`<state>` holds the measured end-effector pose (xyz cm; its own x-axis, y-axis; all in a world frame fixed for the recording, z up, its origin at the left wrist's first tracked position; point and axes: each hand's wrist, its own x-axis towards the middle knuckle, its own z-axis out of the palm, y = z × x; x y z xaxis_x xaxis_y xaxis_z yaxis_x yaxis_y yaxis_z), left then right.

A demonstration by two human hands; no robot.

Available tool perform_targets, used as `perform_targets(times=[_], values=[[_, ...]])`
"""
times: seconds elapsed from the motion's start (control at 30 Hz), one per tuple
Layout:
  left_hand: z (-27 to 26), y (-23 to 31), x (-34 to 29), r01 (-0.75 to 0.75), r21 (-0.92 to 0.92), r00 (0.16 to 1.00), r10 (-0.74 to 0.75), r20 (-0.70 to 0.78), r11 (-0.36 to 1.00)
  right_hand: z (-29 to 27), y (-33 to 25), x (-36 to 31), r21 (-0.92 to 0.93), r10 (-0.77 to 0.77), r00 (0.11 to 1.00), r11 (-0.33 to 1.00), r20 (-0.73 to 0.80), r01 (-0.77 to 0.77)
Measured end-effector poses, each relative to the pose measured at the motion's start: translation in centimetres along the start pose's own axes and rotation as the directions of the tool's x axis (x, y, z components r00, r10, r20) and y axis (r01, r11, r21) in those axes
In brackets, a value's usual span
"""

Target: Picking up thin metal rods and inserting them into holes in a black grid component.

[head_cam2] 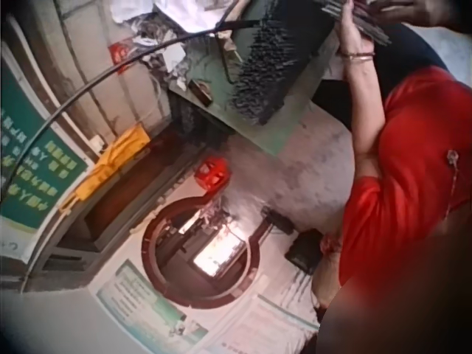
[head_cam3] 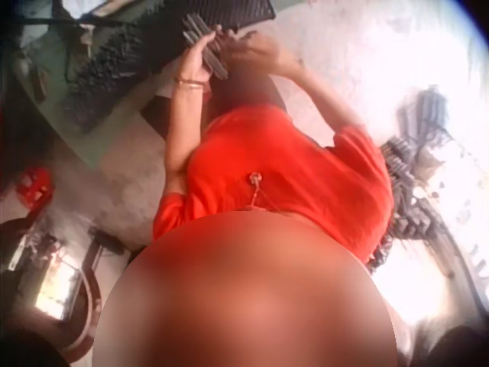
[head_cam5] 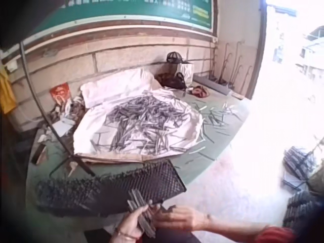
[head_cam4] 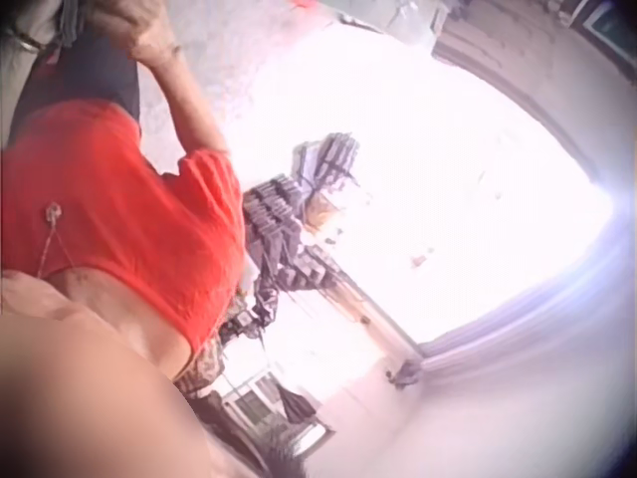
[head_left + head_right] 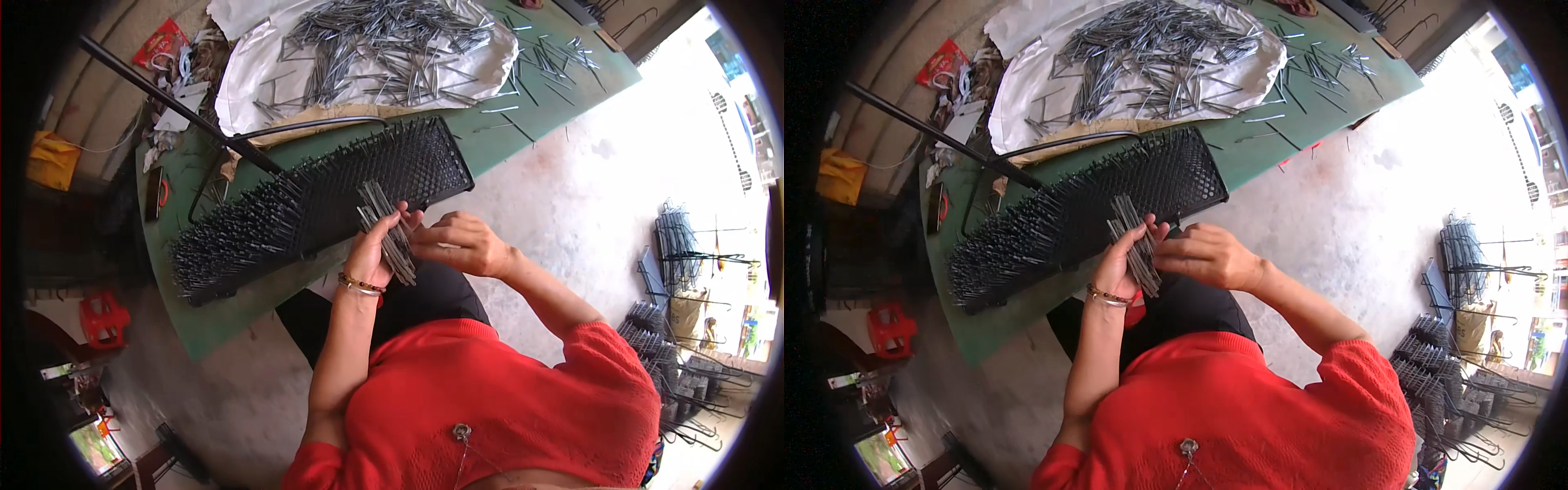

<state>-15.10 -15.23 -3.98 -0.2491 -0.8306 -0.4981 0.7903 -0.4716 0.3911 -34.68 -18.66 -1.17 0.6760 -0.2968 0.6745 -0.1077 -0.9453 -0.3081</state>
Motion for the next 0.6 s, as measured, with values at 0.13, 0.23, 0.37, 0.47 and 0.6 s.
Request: perform_targets(times=[0.13,0.23,0.37,0.47,0.6], values=[[-0.1,-0.5,0.1,-0.031,0.063,1.000,0.031,0.000,0.998,-1.5,0.6,2.0,0.257,0.525,0.805,0.848,-0.278,-0.464],[1.8,-1.0,-0.2,0.013,0.133,1.000,-0.013,-0.005,0.991,-2.2,4.6,4.0,0.142,0.530,0.730,0.839,-0.432,-0.525],[0.0,-2.0,0.7,0.041,0.154,0.998,-0.035,-0.046,0.987,-0.8,9.2,5.2,0.153,0.551,0.707,0.824,-0.444,-0.546],[-0.2,-2.2,0.2,0.008,0.190,0.997,0.006,-0.071,0.982,0.4,11.2,5.2,0.100,0.515,0.758,0.847,-0.402,-0.522],[0.2,-2.1,-0.1,0.011,0.189,0.998,0.002,-0.069,0.982,1.5,12.6,4.6,-0.091,0.430,0.836,0.870,-0.340,-0.485]])
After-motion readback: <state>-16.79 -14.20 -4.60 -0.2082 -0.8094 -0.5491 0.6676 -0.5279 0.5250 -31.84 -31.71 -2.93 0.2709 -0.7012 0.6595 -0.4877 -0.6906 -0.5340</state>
